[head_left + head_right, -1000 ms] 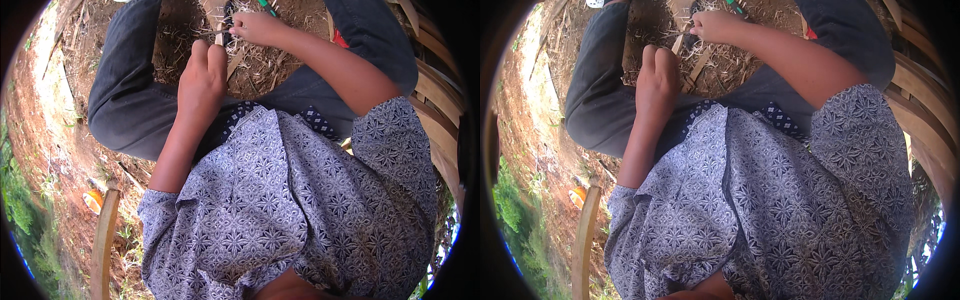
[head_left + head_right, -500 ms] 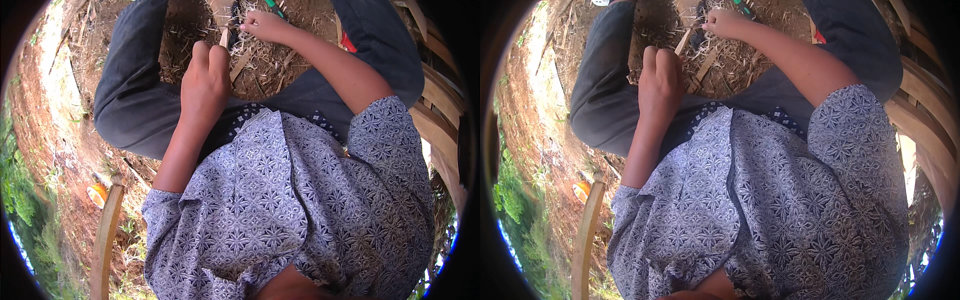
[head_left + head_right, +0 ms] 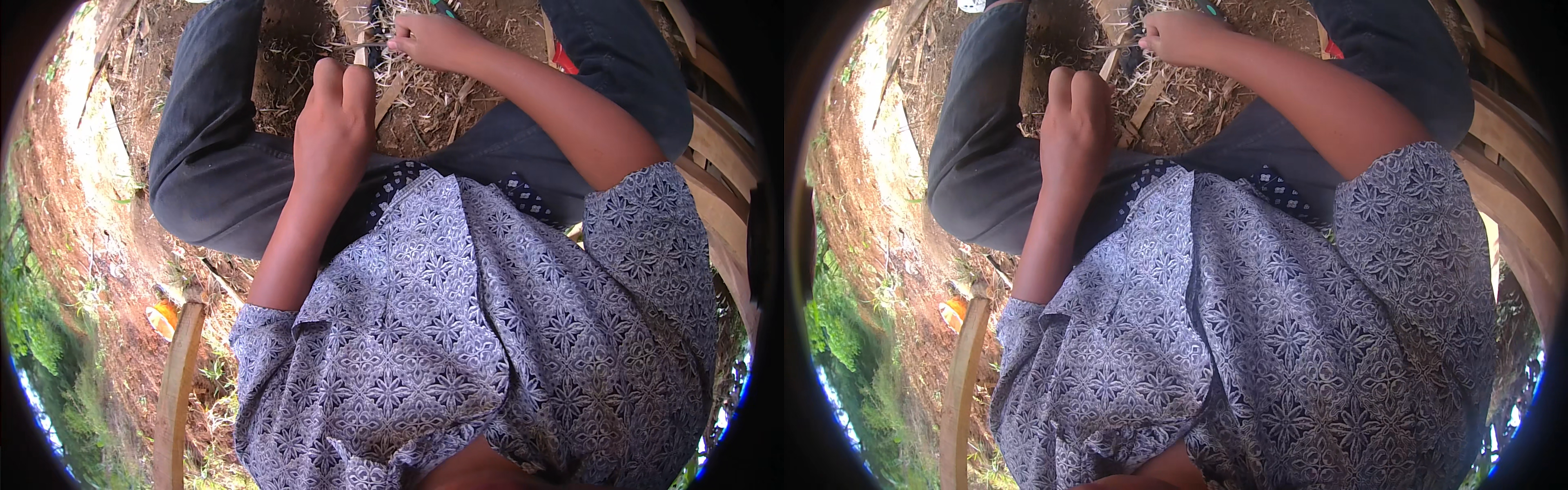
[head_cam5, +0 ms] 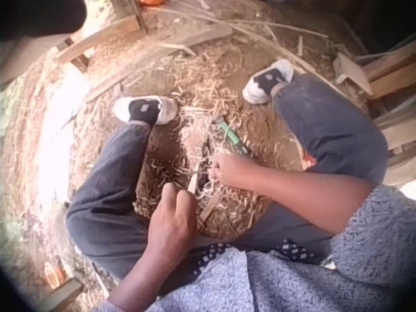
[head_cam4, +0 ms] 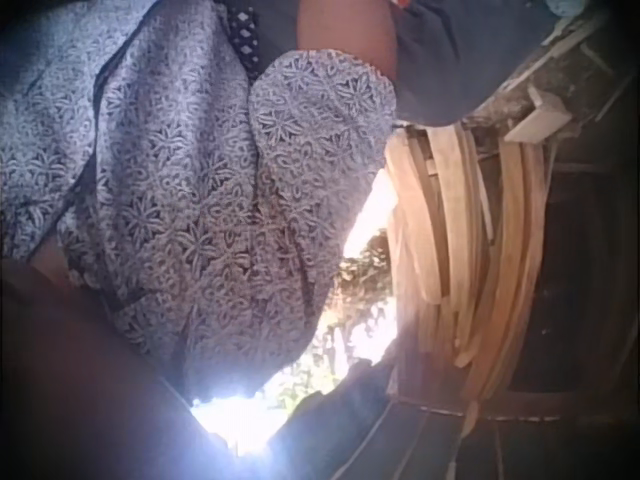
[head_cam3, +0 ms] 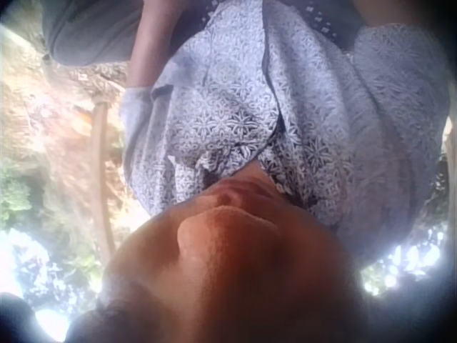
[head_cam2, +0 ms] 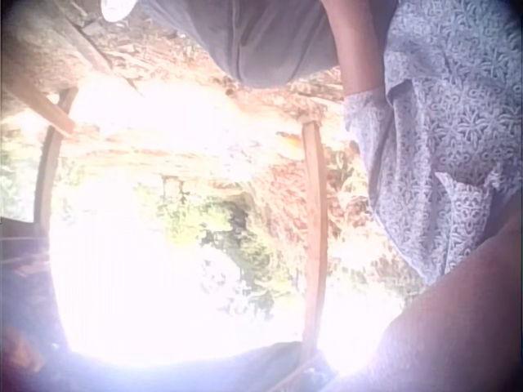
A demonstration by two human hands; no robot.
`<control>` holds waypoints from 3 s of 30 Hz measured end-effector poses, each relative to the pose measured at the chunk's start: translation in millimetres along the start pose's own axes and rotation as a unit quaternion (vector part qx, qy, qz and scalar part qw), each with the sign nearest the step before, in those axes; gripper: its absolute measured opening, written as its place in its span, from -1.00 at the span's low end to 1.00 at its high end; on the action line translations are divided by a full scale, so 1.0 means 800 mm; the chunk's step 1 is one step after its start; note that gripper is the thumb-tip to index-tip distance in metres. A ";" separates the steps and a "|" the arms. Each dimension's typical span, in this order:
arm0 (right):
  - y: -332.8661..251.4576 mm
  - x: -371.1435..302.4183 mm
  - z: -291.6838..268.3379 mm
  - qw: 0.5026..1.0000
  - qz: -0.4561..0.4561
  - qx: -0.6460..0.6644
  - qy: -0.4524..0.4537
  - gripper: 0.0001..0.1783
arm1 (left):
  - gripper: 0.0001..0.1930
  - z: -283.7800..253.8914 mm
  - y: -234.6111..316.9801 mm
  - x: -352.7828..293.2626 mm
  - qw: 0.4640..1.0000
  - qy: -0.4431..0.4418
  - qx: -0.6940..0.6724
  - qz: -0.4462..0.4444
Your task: The person sits on the ground and uses a knife to carve a small piece of wood. They hold the wood with one hand and carefully shave off thin strips with the other, creating wood shavings that accumulate on the ground.
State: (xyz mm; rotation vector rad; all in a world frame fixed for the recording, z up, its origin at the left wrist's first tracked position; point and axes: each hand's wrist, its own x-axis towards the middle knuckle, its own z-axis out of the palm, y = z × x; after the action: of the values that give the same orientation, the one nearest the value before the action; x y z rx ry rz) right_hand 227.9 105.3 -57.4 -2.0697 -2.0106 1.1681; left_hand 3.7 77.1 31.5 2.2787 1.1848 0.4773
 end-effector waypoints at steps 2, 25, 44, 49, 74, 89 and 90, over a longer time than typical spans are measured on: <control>-0.004 0.011 0.003 1.000 0.011 -0.011 -0.007 -0.60 | -0.86 0.000 0.002 0.003 1.000 -0.002 -0.005 0.006; -0.003 -0.003 -0.039 0.997 -0.025 0.053 -0.045 -0.63 | -0.78 0.004 -0.029 0.009 0.974 0.140 -0.174 -0.026; 0.054 0.069 0.057 0.999 0.021 0.021 0.019 -0.62 | -0.77 0.009 -0.011 0.018 0.986 0.125 -0.111 0.001; 0.082 0.106 0.112 0.997 0.006 -0.011 0.079 -0.59 | -0.77 0.010 -0.006 0.023 0.989 0.115 -0.094 0.016; 0.024 0.044 0.025 0.998 0.052 0.014 0.018 -0.57 | -0.73 0.010 -0.008 0.016 0.988 0.100 -0.118 0.027; 0.007 -0.015 -0.035 0.994 -0.035 0.104 0.011 -0.71 | -0.73 -0.003 -0.010 0.006 0.990 0.074 -0.119 0.012; -0.002 -0.024 -0.044 0.996 -0.037 0.086 0.002 -0.72 | -0.72 -0.004 -0.010 0.007 0.991 0.068 -0.117 0.011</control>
State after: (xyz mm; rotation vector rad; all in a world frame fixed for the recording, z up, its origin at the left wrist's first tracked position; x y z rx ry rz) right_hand 246.9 105.1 -22.5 -1.8989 -1.8917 1.2722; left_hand 0.1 86.2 29.6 2.0880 1.1048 0.7507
